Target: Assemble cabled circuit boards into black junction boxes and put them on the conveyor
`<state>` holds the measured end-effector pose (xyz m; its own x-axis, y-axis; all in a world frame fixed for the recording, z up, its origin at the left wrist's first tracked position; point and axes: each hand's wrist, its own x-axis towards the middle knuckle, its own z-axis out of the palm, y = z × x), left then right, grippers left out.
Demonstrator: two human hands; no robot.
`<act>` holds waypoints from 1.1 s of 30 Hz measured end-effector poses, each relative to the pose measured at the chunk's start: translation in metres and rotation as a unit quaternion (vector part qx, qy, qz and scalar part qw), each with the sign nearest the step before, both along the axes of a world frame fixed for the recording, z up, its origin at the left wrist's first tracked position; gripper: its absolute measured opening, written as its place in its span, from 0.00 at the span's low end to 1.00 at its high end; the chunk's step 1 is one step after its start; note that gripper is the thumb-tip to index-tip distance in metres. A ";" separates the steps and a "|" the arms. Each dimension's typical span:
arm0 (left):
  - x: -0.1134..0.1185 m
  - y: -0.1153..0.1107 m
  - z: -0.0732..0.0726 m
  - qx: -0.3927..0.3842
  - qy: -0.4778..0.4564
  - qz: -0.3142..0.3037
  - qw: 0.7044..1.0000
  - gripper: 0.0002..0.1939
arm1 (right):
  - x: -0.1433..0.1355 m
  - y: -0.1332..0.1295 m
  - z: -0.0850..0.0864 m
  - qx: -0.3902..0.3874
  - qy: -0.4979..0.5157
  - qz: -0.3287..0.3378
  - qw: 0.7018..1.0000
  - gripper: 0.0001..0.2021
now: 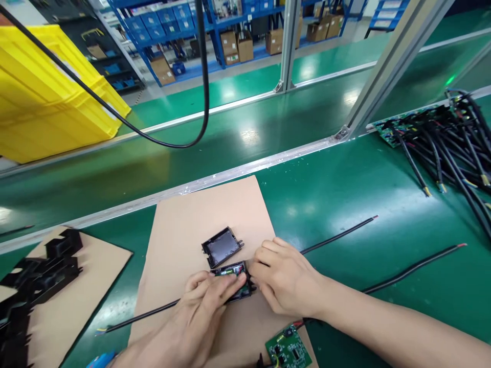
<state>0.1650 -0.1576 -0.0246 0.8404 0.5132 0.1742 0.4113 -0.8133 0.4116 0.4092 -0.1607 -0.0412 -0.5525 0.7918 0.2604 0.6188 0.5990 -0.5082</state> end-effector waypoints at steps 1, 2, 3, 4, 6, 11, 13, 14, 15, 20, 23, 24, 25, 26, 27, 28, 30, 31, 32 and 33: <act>-0.004 0.004 0.004 -0.011 -0.010 0.008 1.000 0.30 | 0.001 0.000 0.001 -0.002 0.005 0.002 1.000 0.09; -0.008 0.008 0.008 -0.020 -0.026 0.024 0.999 0.29 | 0.002 0.001 0.003 -0.003 0.010 0.003 1.000 0.09; -0.012 0.013 0.012 -0.028 -0.045 0.047 0.997 0.29 | 0.004 0.001 0.005 -0.002 0.015 0.005 1.000 0.09; -0.017 0.018 0.016 -0.036 -0.065 0.074 0.995 0.27 | 0.006 0.001 0.007 0.000 0.019 0.005 1.000 0.09; -0.025 0.028 0.024 -0.062 -0.075 0.126 0.987 0.25 | 0.009 0.002 0.010 0.010 0.027 0.001 1.000 0.10; -0.033 0.037 0.036 -0.162 0.037 0.132 0.977 0.20 | 0.017 0.006 0.015 0.025 0.028 -0.006 0.999 0.10; -0.030 0.036 0.036 -0.168 0.071 0.124 0.975 0.17 | 0.022 0.008 0.019 0.010 0.009 0.004 1.000 0.09; -0.029 0.035 0.034 -0.164 0.083 0.124 0.975 0.16 | 0.025 0.008 0.021 -0.006 -0.010 0.009 1.000 0.08; -0.027 0.034 0.033 -0.157 0.092 0.125 0.975 0.14 | 0.028 0.008 0.024 -0.027 -0.032 0.009 0.999 0.06; -0.025 0.033 0.024 -0.128 0.094 0.116 0.980 0.05 | 0.041 0.005 0.028 -0.072 -0.110 -0.003 0.991 0.06; -0.026 0.032 0.024 -0.117 0.084 0.113 0.983 0.05 | 0.043 0.004 0.027 -0.059 -0.112 -0.010 0.992 0.07; -0.026 0.031 0.025 -0.116 0.084 0.114 0.983 0.05 | 0.042 0.004 0.028 -0.056 -0.111 -0.010 0.992 0.07; -0.026 0.030 0.026 -0.117 0.084 0.116 0.983 0.05 | 0.041 0.003 0.029 -0.053 -0.108 -0.011 0.993 0.06; -0.025 0.030 0.027 -0.121 0.084 0.117 0.982 0.06 | 0.037 0.002 0.031 -0.051 -0.104 -0.010 0.993 0.05; -0.025 0.029 0.028 -0.126 0.083 0.118 0.982 0.06 | 0.032 0.001 0.034 -0.050 -0.096 -0.009 0.994 0.04; -0.024 0.028 0.029 -0.132 0.081 0.118 0.981 0.07 | 0.025 0.000 0.038 -0.048 -0.086 -0.007 0.995 0.04; -0.022 0.028 0.030 -0.140 0.076 0.120 0.980 0.07 | 0.006 0.000 0.045 -0.044 -0.062 -0.007 0.997 0.05; -0.021 0.028 0.030 -0.141 0.074 0.122 0.980 0.06 | -0.006 0.002 0.047 -0.040 -0.056 -0.010 0.998 0.06; -0.020 0.028 0.029 -0.142 0.072 0.125 0.979 0.05 | -0.018 0.005 0.048 -0.033 -0.056 -0.017 0.998 0.06; -0.019 0.029 0.029 -0.145 0.069 0.129 0.979 0.05 | -0.030 0.011 0.048 -0.020 -0.061 -0.027 0.998 0.07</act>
<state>0.1457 -0.1290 0.0041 0.6820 0.7222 -0.1152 0.6548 -0.5328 0.5361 0.3791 -0.1495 0.0066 -0.5349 0.8295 0.1605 0.7085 0.5439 -0.4496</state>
